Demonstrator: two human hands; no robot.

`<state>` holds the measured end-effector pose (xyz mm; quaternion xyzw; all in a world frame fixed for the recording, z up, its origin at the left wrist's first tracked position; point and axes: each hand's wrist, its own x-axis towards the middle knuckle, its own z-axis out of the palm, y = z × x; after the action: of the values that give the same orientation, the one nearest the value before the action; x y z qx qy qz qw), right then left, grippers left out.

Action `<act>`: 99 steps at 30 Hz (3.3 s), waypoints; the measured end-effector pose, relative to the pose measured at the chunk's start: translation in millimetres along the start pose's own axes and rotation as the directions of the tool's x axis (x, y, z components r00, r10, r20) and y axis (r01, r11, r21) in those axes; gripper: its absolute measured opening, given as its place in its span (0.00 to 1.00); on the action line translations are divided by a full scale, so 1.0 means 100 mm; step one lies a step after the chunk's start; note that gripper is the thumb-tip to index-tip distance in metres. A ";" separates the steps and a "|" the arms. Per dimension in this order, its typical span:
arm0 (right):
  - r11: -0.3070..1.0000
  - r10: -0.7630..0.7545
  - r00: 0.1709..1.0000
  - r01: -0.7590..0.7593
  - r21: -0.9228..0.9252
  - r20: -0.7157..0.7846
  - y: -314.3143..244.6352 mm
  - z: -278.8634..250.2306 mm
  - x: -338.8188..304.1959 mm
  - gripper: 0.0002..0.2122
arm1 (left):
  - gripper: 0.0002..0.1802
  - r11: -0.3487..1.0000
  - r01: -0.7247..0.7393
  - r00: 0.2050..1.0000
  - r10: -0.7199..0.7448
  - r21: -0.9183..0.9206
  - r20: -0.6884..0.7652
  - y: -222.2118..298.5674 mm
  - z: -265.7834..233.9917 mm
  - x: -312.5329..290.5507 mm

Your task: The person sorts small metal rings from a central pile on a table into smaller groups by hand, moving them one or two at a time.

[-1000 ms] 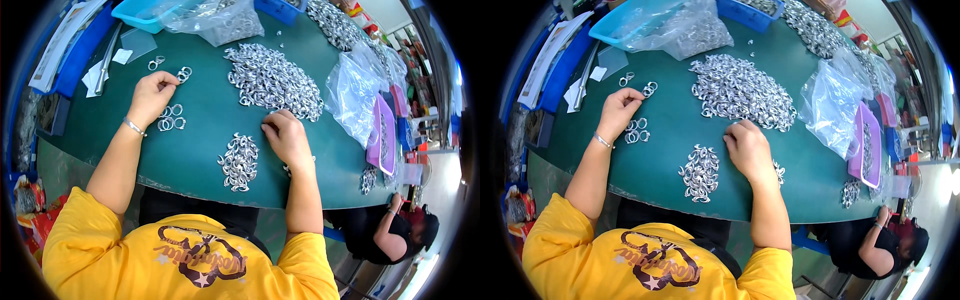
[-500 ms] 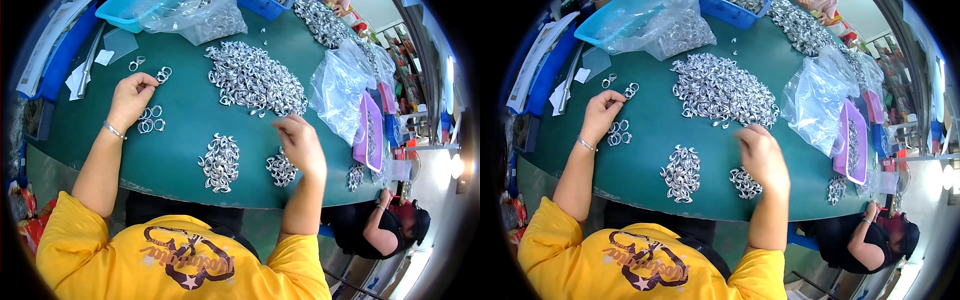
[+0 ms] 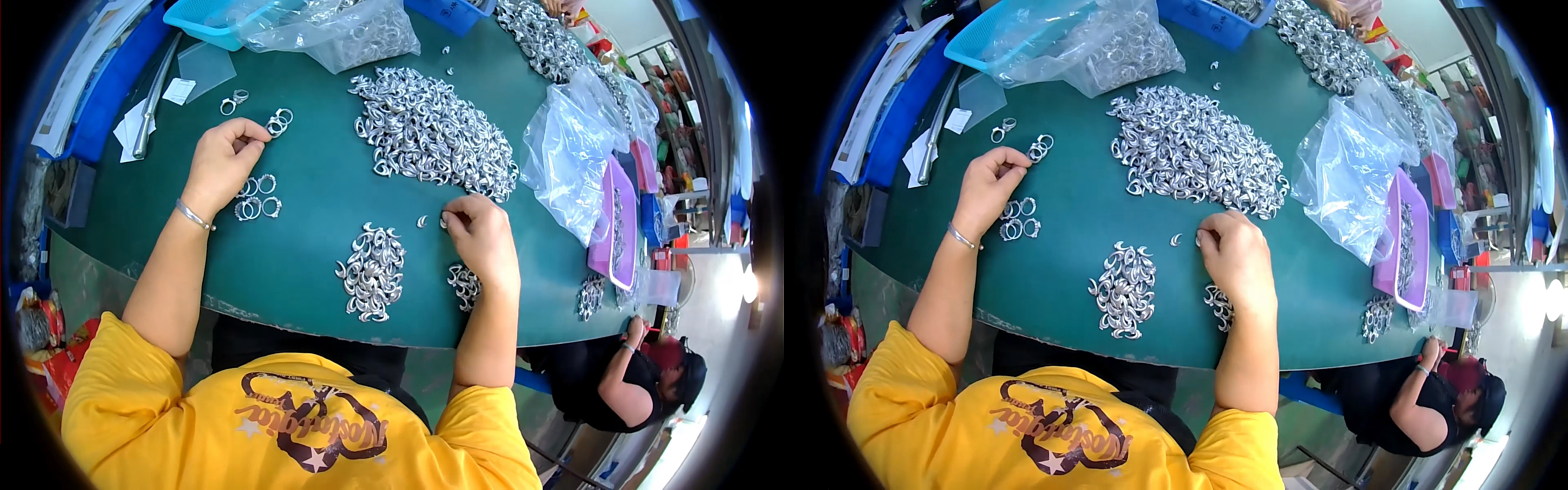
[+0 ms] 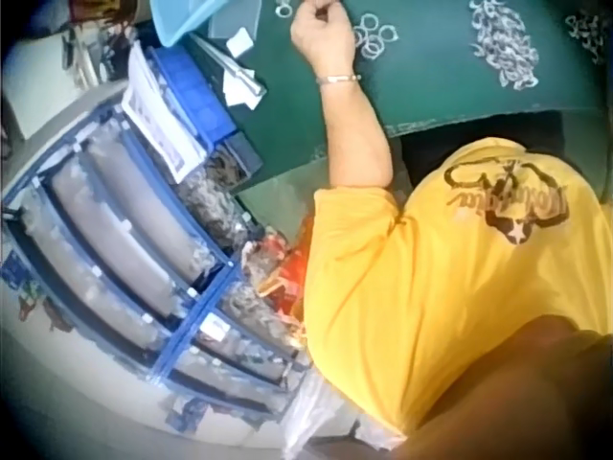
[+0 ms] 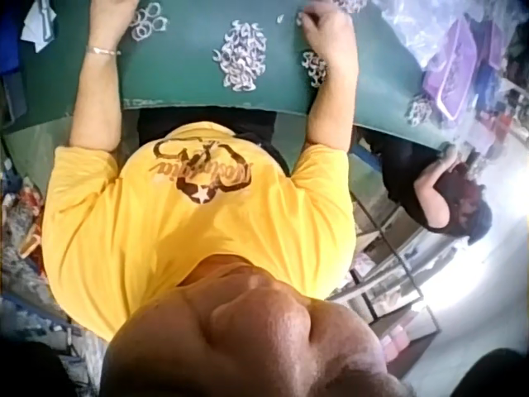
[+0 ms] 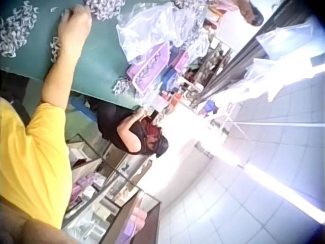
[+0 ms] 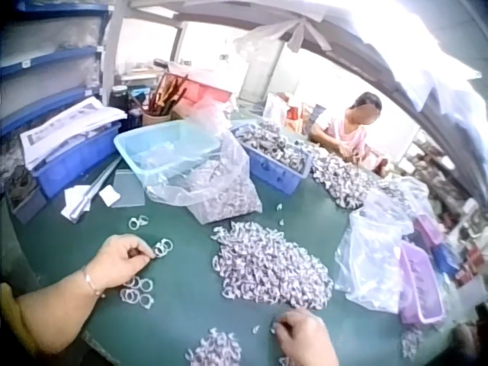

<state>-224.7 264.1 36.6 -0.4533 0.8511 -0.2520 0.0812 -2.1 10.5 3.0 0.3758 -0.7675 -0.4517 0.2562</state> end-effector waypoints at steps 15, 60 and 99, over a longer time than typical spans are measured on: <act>0.978 0.192 0.975 -0.199 0.056 0.108 0.34 -0.50 -0.19 0.06 | 0.05 0.999 -0.024 1.000 0.023 0.033 0.015 -0.03 -0.01 0.02; 0.923 -0.337 0.940 0.319 0.214 0.052 -0.09 0.04 0.21 0.16 | 0.05 0.999 -0.041 0.999 0.041 0.031 0.005 -0.08 0.04 0.03; 0.996 0.046 0.999 -0.047 0.077 0.015 0.16 -0.16 -0.10 0.05 | 0.06 1.000 0.000 1.000 -0.001 0.017 0.023 -0.02 0.00 0.02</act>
<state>-236.3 285.3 41.7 -0.4315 0.8506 -0.2797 0.1101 -2.6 7.8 1.2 0.3730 -0.7742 -0.4494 0.2438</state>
